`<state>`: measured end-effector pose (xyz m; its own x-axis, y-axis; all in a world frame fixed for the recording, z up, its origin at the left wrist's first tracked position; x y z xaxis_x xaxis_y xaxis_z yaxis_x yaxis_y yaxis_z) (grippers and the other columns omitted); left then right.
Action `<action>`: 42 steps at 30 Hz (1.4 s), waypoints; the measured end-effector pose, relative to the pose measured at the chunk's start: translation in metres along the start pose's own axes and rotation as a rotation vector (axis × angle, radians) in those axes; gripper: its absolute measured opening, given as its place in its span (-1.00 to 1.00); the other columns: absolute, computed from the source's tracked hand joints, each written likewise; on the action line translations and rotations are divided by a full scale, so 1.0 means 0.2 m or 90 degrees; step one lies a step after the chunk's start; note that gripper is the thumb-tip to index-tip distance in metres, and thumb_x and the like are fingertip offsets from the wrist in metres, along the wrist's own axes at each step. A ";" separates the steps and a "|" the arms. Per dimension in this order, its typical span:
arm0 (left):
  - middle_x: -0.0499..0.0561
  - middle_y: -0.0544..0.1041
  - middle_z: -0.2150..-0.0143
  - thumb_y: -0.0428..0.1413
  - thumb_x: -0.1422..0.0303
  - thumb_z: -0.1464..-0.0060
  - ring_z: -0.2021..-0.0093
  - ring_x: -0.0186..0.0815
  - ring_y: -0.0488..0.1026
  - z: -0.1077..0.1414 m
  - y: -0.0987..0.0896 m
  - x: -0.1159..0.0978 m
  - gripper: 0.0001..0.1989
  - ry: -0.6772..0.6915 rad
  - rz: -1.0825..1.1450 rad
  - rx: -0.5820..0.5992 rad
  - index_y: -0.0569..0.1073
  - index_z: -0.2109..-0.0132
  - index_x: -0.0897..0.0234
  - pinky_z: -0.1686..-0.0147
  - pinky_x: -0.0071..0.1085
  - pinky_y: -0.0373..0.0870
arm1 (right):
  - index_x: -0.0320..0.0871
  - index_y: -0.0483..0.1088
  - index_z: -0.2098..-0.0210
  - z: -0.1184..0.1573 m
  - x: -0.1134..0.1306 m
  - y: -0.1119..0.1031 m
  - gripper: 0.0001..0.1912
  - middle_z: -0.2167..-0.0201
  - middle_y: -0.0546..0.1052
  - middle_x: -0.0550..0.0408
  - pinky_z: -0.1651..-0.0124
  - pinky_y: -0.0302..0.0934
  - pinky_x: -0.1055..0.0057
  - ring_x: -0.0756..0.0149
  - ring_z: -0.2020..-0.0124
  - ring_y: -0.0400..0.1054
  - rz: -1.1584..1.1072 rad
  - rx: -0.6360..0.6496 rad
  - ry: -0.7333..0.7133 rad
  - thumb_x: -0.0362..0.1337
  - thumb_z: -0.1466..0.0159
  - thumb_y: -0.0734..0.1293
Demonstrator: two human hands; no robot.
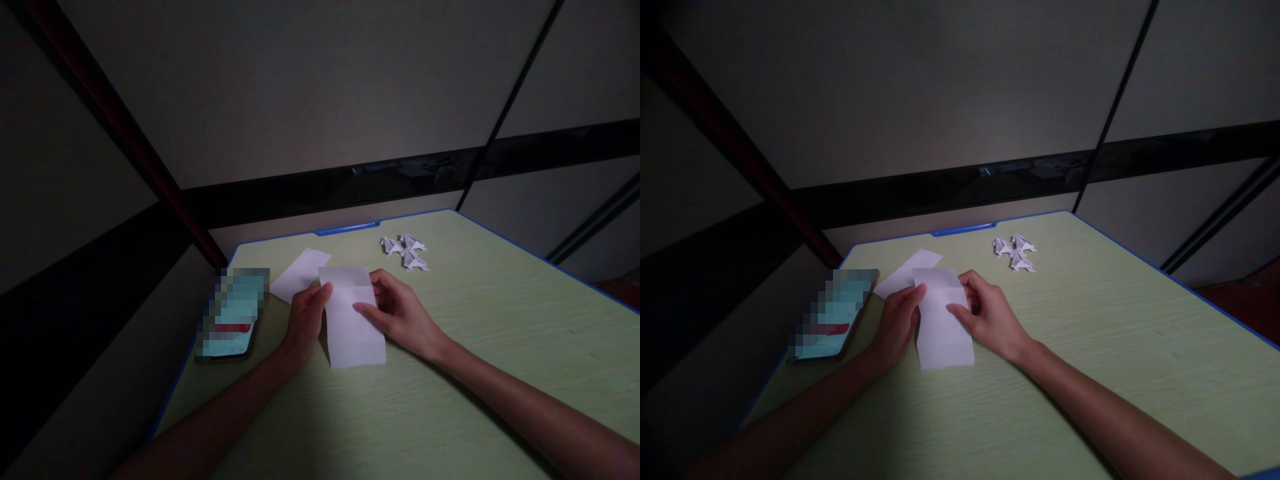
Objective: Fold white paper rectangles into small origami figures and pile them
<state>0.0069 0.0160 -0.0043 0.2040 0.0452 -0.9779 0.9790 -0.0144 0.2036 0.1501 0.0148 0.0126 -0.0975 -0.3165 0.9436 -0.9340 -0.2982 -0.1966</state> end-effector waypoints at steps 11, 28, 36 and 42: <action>-0.12 0.24 0.68 0.08 0.22 0.15 0.61 -0.47 0.18 -0.01 0.00 0.03 -0.72 -0.012 -0.043 0.038 0.30 0.62 0.34 0.59 -0.53 0.12 | -0.25 0.34 0.46 0.01 0.03 -0.04 -0.82 0.71 0.24 0.22 0.69 -0.04 0.56 0.53 0.71 0.07 0.132 -0.135 -0.069 -0.23 -0.09 0.24; -0.13 0.31 0.67 0.08 0.30 0.21 0.68 -0.50 0.18 0.02 0.03 -0.02 -0.81 -0.093 -0.026 -0.011 0.29 0.56 0.35 0.69 -0.58 0.06 | -0.32 0.22 0.02 0.05 0.08 -0.02 -0.63 0.56 0.36 0.09 0.55 0.06 0.45 0.41 0.58 0.19 0.673 0.146 -0.451 -0.35 -0.23 0.02; -0.16 0.25 0.68 0.02 0.32 0.18 0.67 -0.52 0.13 0.02 0.04 -0.03 -0.84 -0.034 -0.067 0.026 0.26 0.57 0.33 0.68 -0.60 0.04 | -0.31 0.21 0.03 0.04 0.06 0.00 -0.66 0.56 0.41 0.10 0.56 0.00 0.43 0.42 0.60 0.21 0.791 0.118 -0.458 -0.39 -0.21 0.09; -0.14 0.30 0.63 0.07 0.40 0.29 0.61 -0.49 0.16 0.03 0.06 -0.05 -0.90 0.000 -0.100 0.052 0.28 0.55 0.34 0.65 -0.59 0.07 | -0.32 0.19 0.02 0.04 0.05 0.00 -0.65 0.54 0.43 0.08 0.56 -0.03 0.42 0.41 0.60 0.20 0.831 0.093 -0.421 -0.39 -0.19 0.11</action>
<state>0.0159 0.0095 0.0066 0.0479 0.0532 -0.9974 0.9952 -0.0883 0.0431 0.1511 0.0047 0.0208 -0.6166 -0.7605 -0.2036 -0.2628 0.4425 -0.8574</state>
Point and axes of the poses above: each hand's wrist, its own z-axis away from the middle knuckle, its own y-axis out of the palm, x = y × z, the point moved 2 cm from there along -z, towards the middle knuckle
